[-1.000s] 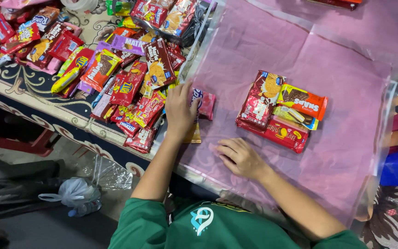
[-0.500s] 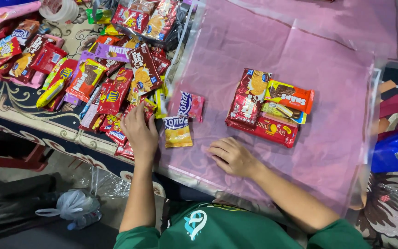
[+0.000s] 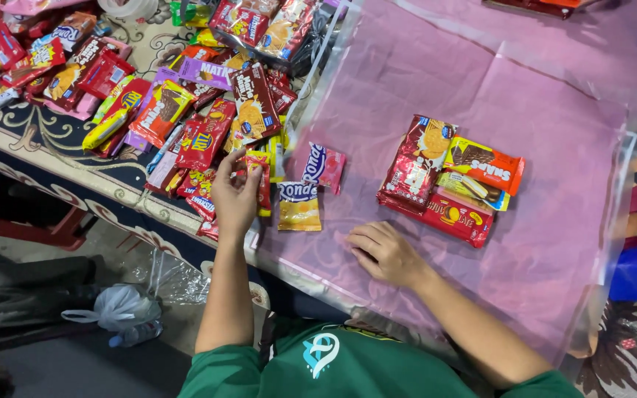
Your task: Arranging various snack packages on a pink wrapping sheet to prepare a snack bouquet.
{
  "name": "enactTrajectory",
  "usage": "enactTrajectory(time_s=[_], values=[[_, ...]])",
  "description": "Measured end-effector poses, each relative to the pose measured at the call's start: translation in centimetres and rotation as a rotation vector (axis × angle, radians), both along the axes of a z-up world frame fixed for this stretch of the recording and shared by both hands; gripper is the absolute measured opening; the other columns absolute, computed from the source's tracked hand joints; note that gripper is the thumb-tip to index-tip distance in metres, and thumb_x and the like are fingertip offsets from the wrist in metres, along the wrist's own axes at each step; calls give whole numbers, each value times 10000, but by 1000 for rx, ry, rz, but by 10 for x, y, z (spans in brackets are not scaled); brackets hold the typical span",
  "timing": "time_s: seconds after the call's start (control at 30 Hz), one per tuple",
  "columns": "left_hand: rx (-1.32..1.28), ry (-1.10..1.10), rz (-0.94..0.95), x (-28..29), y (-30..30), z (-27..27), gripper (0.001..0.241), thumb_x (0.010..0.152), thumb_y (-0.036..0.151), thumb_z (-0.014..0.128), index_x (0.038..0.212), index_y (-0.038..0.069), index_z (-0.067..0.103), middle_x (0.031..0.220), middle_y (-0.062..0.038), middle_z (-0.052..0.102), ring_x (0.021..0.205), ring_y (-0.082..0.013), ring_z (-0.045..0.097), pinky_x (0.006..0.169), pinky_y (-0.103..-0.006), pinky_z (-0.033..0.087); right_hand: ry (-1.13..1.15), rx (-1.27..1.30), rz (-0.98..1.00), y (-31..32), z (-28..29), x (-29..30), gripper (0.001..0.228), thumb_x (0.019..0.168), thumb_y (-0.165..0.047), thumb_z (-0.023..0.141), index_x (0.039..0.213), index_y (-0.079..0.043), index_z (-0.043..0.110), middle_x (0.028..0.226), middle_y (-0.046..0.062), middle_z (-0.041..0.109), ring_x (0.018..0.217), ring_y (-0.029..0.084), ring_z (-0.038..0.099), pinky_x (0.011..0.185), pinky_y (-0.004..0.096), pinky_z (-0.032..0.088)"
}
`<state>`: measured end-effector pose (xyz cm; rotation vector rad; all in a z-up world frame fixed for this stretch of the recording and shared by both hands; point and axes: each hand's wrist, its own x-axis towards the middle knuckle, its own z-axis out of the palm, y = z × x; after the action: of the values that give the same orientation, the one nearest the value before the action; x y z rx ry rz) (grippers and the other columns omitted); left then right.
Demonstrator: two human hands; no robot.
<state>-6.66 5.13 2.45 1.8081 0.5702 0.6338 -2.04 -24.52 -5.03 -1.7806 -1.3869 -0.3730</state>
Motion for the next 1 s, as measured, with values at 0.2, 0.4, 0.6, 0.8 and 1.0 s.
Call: enactTrajectory(time_s=[0.2, 0.4, 0.6, 0.8, 1.0], values=[[-422, -124, -214, 5, -18, -26, 549, 919, 28, 710, 1438, 123, 559, 1207, -193, 530, 996, -321, 687, 849, -416, 607, 163, 35, -23, 1, 9, -4, 233, 942, -201, 713, 1091, -22, 707, 1016, 147, 709, 905, 340, 707, 768, 427, 574], [-709, -101, -290, 3, -91, -60, 261, 827, 63, 840, 1009, -7, 666, 938, -95, 654, 805, -161, 692, 689, -284, 609, 724, 165, -123, -11, 9, -10, 580, 905, -179, 745, 1433, -17, 569, 974, 182, 766, 822, 261, 772, 730, 373, 630], [-469, -53, -384, 5, -115, -30, 227, 822, 98, 871, 819, -8, 670, 800, -103, 673, 719, -112, 649, 642, -231, 557, 920, 264, -145, -4, 23, -12, 358, 881, -51, 755, 1225, 19, 683, 822, 165, 795, 640, 192, 770, 625, 306, 643], [131, -11, -173, 6, -86, -16, 327, 1019, 245, 632, 744, 102, 734, 570, -110, 669, 546, -257, 655, 557, -353, 481, 994, 320, -98, -4, 11, -12, 304, 919, -13, 704, 1207, 72, 661, 821, 201, 777, 589, 215, 758, 529, 337, 657], [870, 18, 216, 29, -19, -38, 202, 881, 187, 782, 1027, 80, 692, 939, -82, 610, 868, -302, 573, 770, -425, 466, 917, 203, -127, -1, 23, -11, 264, 925, -51, 705, 1178, 22, 703, 645, 185, 748, 530, 204, 739, 508, 323, 637]])
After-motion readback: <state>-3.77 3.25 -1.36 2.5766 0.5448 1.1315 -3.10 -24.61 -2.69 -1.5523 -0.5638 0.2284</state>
